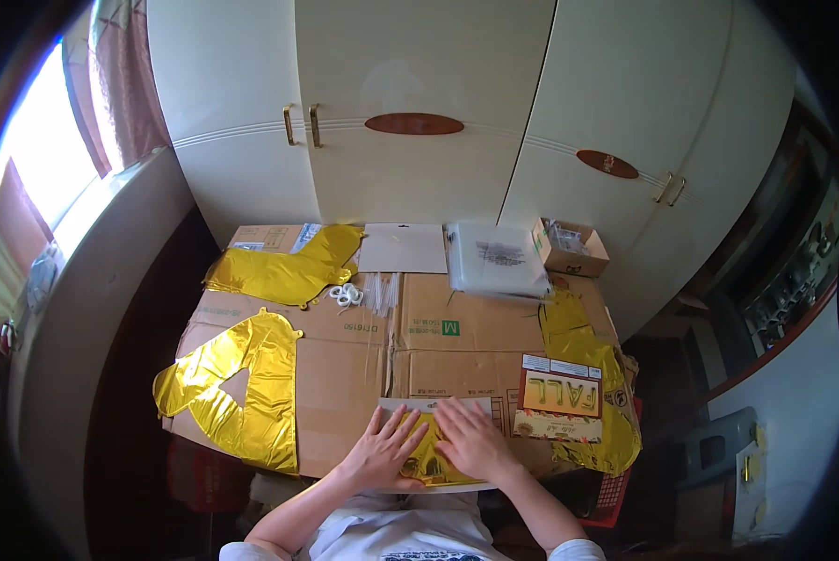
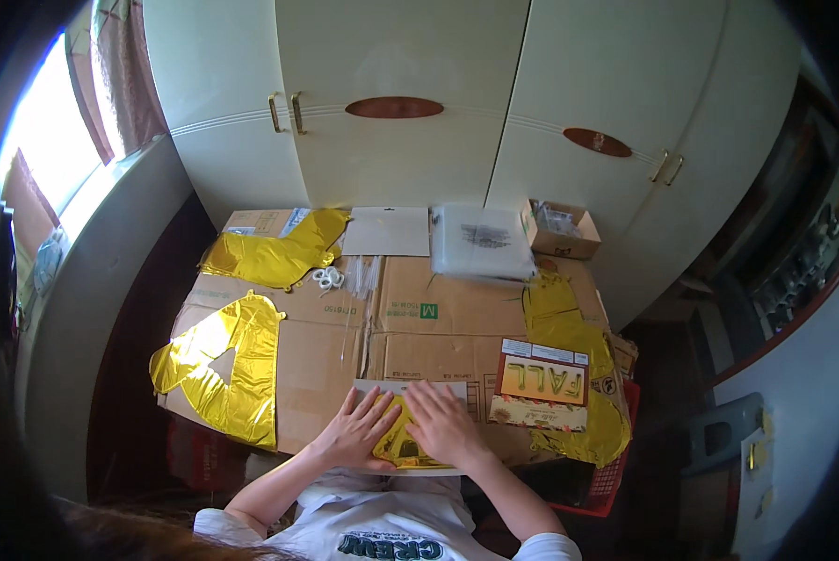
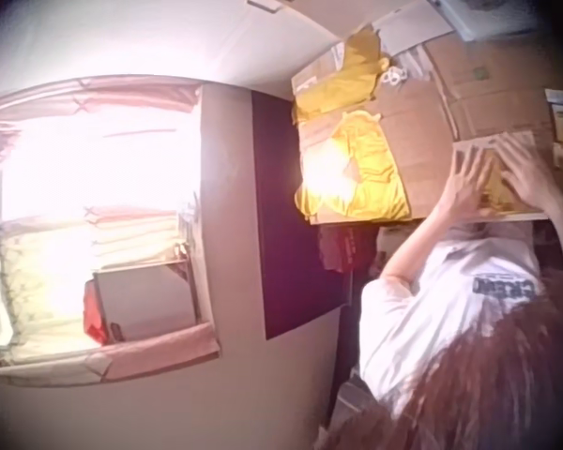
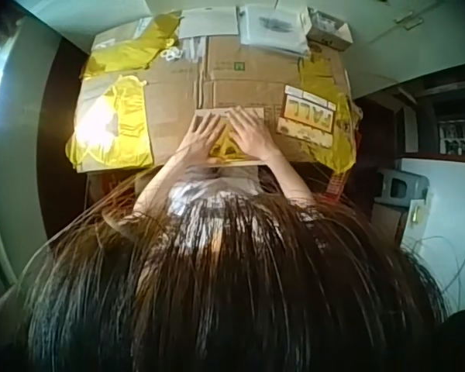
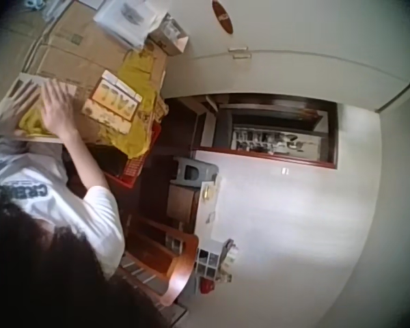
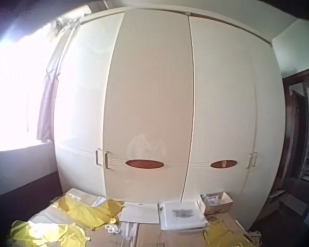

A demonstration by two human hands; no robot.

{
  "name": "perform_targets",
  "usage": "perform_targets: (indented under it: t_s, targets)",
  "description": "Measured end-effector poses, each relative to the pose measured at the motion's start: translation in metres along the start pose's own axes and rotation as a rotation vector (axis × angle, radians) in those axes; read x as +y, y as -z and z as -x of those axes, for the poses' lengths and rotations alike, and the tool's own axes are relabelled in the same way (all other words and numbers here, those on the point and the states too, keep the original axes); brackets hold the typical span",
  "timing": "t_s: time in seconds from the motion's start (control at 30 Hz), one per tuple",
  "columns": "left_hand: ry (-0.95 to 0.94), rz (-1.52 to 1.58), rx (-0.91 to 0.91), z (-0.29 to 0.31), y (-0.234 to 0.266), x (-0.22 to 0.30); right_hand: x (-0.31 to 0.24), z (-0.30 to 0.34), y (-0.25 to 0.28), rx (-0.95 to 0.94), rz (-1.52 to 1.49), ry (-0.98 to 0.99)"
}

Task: The person is manually inserting paper cards into gold foil bags at a workstation.

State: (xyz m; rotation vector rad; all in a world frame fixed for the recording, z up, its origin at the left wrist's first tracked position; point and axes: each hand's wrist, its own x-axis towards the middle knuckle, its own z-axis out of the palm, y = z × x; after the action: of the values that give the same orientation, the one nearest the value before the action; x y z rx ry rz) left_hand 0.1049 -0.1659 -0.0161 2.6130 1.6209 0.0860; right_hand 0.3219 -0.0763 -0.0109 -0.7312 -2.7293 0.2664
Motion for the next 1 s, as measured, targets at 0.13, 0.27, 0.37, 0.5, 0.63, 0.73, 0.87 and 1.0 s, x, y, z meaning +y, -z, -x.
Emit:
perform_targets:
  t_s: [0.13,0.27,0.37,0.5,0.63,0.73,0.87,1.0]
  targets:
    - [-0.003,0.086,0.066,0.0,-0.006,-0.005,-0.001,-0.01,-0.033,-0.019,-0.005,0.03]
    - [0.094,0.137,0.129,0.015,-0.001,-0.018,-0.003,-0.01,-0.038,-0.027,0.042,0.025]
    - [0.172,-0.005,0.085,0.03,0.009,-0.036,-0.004,-0.011,-0.039,-0.026,0.037,0.026]
    - [0.166,0.026,0.132,0.035,0.008,-0.046,-0.005,-0.012,-0.036,-0.025,0.039,0.02]
    - [0.123,0.001,0.129,0.033,0.009,-0.045,-0.006,-0.012,-0.035,-0.023,0.054,0.024]
    - [0.099,-0.006,0.119,0.033,0.012,-0.046,-0.006,-0.013,-0.034,-0.038,0.06,0.028]
    - [0.053,-0.019,0.081,0.033,0.015,-0.049,-0.007,-0.015,-0.033,-0.064,0.07,0.028]
    - [0.06,0.001,0.086,0.034,0.012,-0.05,-0.008,-0.016,-0.032,-0.076,0.088,0.016]
